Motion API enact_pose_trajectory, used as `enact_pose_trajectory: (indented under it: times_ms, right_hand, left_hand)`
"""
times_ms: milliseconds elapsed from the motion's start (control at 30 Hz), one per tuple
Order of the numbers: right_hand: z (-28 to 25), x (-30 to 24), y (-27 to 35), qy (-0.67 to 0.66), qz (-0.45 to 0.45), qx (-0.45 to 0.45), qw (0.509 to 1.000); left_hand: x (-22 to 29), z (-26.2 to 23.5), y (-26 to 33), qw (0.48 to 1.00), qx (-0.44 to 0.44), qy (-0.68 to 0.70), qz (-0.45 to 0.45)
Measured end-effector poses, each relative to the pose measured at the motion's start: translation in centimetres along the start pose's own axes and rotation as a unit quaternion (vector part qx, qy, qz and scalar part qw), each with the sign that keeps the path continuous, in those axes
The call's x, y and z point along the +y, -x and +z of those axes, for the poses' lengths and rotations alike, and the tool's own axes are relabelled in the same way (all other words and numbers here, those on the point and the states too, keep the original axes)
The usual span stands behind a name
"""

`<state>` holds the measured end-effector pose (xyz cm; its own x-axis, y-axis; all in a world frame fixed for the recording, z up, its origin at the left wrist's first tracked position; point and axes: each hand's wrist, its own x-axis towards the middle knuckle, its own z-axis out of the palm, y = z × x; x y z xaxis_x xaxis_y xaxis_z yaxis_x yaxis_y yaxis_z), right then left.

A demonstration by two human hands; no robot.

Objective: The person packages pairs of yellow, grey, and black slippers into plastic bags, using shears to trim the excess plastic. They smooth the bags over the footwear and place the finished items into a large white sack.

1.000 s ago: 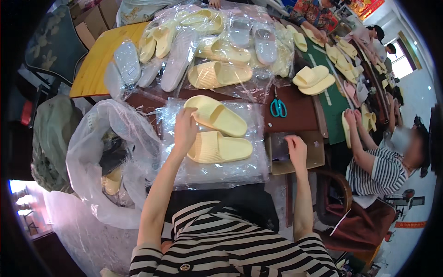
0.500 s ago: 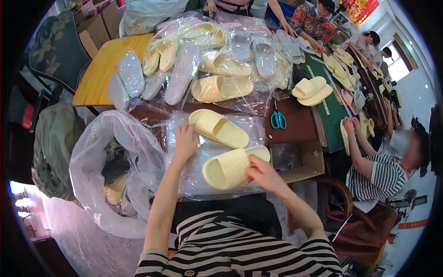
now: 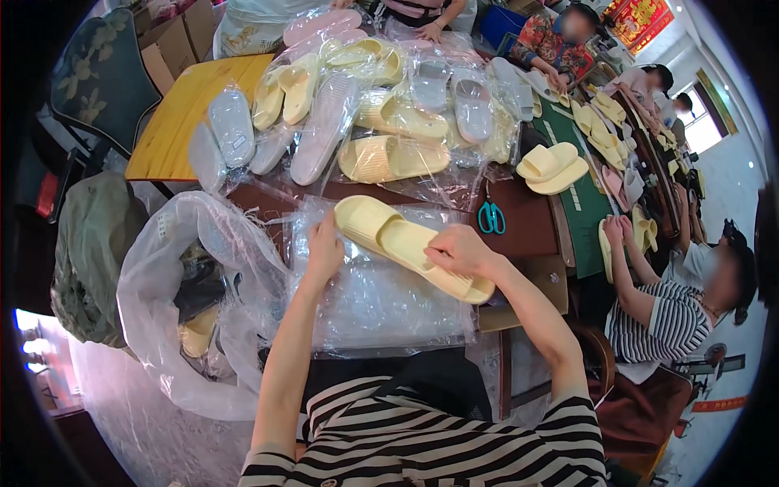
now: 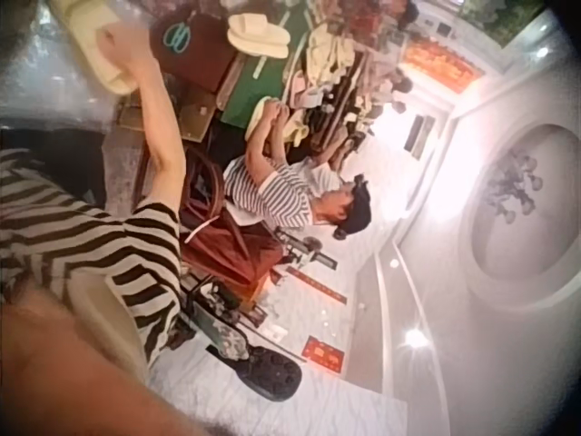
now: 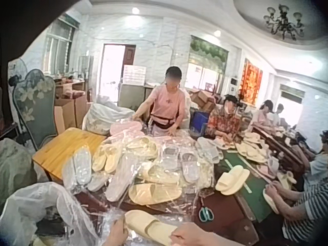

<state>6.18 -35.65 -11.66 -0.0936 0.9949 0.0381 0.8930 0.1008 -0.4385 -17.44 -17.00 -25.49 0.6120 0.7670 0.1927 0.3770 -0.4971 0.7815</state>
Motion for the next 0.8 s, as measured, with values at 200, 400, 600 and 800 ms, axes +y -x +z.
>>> enact_pose_trajectory:
  times_ms: [200,400,600,800]
  right_hand:
    - [5.1,1.7,-7.3,-0.018,-0.037,0.054,0.998]
    - [4.8,1.0,-5.2,-0.039,-0.051,0.14,0.988]
    - [2.6,-1.1,4.2,-0.152,0.101,0.312,0.932]
    - [-0.3,6.2,17.4,-0.166,0.442,0.558,0.683]
  left_hand:
    - [-0.9,-0.1,-0.2,0.995,-0.04,0.071,-0.052]
    - [0.4,-0.3,-0.2,0.995,-0.067,0.026,-0.067]
    - [-2.8,-0.7,-0.1,0.998,0.007,0.039,0.048]
    - [1.7,-2.7,1.0,0.994,-0.076,0.034,0.069]
